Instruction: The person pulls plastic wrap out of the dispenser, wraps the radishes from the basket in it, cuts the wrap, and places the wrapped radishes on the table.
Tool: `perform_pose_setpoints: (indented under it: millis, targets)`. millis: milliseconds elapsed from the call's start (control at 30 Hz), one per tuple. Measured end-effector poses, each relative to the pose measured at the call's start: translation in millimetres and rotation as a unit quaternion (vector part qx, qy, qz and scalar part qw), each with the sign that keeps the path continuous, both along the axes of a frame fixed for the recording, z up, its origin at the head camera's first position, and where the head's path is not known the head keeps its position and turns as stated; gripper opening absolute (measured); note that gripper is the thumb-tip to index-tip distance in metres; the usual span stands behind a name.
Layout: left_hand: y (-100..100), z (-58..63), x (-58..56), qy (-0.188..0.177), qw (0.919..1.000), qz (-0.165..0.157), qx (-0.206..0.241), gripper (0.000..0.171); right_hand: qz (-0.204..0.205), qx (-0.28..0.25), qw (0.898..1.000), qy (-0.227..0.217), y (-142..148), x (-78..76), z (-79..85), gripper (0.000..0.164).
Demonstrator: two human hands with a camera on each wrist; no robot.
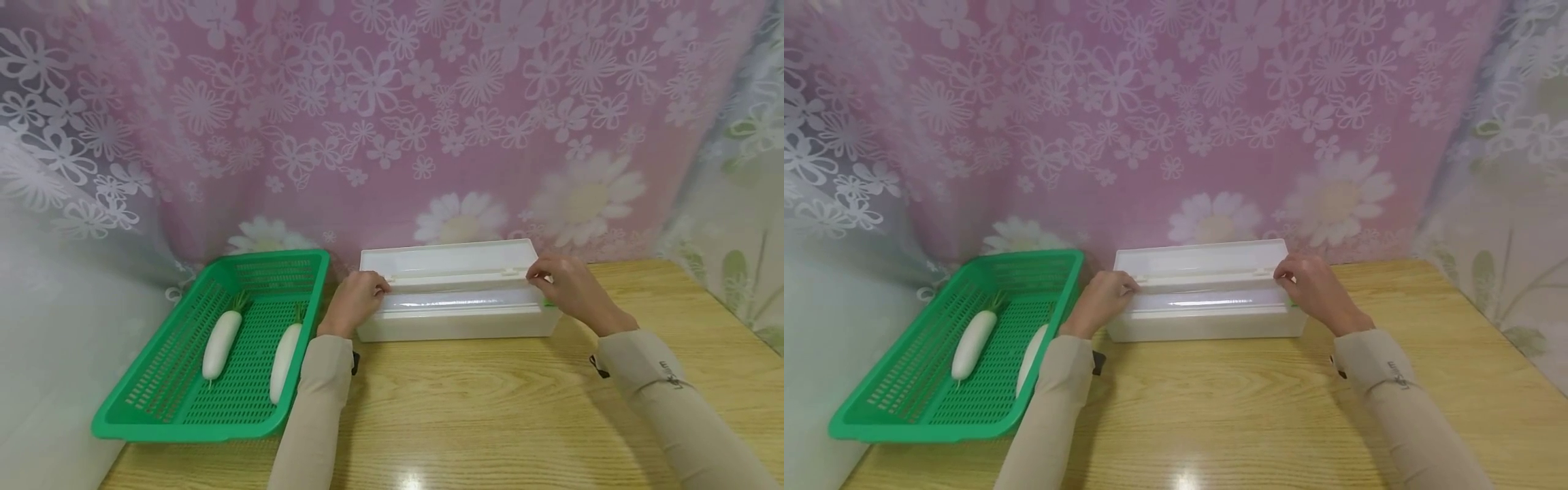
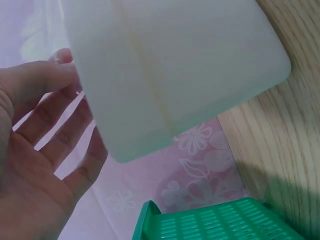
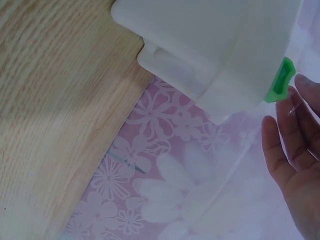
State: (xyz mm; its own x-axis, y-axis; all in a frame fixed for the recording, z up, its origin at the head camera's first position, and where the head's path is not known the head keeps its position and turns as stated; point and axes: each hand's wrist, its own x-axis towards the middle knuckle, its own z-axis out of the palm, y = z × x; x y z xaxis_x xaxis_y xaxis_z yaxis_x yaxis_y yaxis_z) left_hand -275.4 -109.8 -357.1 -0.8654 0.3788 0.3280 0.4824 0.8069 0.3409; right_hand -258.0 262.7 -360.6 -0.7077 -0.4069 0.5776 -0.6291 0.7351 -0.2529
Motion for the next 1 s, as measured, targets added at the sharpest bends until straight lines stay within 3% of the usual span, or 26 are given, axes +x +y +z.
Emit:
perform_pose_setpoints:
  millis: [633, 833, 1000]
  targets:
    - [-3, 10.0, 1.8, 0.023, 0.9974, 0.005, 0.067, 0.012, -0.005, -0.013, 1.0, 0.006, 2, 0.1, 17.4, 0.014]
    - [-5, 12.9, 1.7, 0.048, 0.9951, 0.008, 0.086, 0.008, -0.009, -0.019, 1.0, 0.002, 1, 0.6, 22.5, 0.012]
    - [-7, 15.8, 2.2, 0.063, 0.9921, 0.005, 0.109, 0.007, -0.006, -0.024, 0.999, 0.026, 0, 1.3, 25.3, 0.013]
